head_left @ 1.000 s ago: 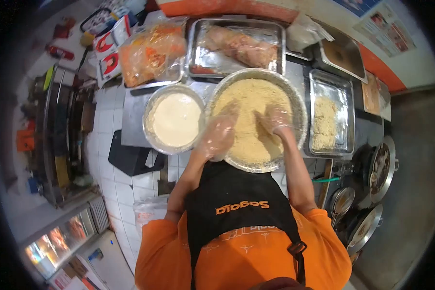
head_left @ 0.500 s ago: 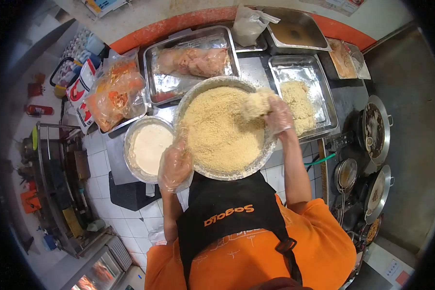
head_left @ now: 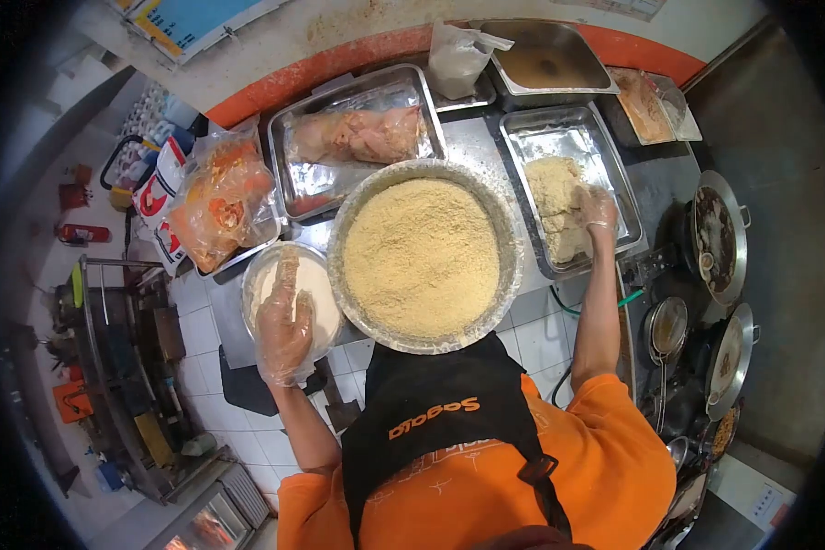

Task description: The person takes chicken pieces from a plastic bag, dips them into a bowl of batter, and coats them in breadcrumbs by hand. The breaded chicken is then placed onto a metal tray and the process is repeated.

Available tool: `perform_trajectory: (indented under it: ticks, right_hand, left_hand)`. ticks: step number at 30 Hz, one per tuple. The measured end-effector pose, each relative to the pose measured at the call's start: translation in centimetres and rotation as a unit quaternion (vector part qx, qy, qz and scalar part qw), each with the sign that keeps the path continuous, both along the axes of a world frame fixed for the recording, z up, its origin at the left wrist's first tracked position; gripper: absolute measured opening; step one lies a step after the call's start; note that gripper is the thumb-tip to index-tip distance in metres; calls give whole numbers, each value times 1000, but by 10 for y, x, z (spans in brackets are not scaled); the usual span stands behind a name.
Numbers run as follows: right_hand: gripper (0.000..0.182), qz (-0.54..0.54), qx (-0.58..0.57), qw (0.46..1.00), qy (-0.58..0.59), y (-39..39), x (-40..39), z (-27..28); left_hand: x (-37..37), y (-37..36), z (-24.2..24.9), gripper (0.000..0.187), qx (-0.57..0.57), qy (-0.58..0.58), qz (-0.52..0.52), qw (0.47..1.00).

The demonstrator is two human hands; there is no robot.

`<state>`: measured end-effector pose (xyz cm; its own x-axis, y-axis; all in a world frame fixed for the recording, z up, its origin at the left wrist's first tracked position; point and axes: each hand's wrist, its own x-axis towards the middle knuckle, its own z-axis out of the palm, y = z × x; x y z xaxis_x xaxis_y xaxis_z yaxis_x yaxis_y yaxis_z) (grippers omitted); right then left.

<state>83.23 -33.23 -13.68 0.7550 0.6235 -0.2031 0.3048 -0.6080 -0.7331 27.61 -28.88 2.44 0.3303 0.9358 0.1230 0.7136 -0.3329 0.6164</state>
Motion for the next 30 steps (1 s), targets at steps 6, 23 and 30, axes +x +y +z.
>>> perform_trajectory:
  ticks: [6, 23, 30]
  right_hand:
    - [35, 112, 57, 959, -256, -26, 83, -111]
    - [38, -86, 182, 975, 89, -115, -43, 24]
    - [35, -121, 176, 971, 108, -136, -71, 33]
  left_hand:
    - [-49, 33, 4, 50, 19, 9, 43, 999]
    - [-140, 270, -112, 21, 66, 484, 19, 872]
    - [-123, 242, -103, 34, -57, 346, 114, 929]
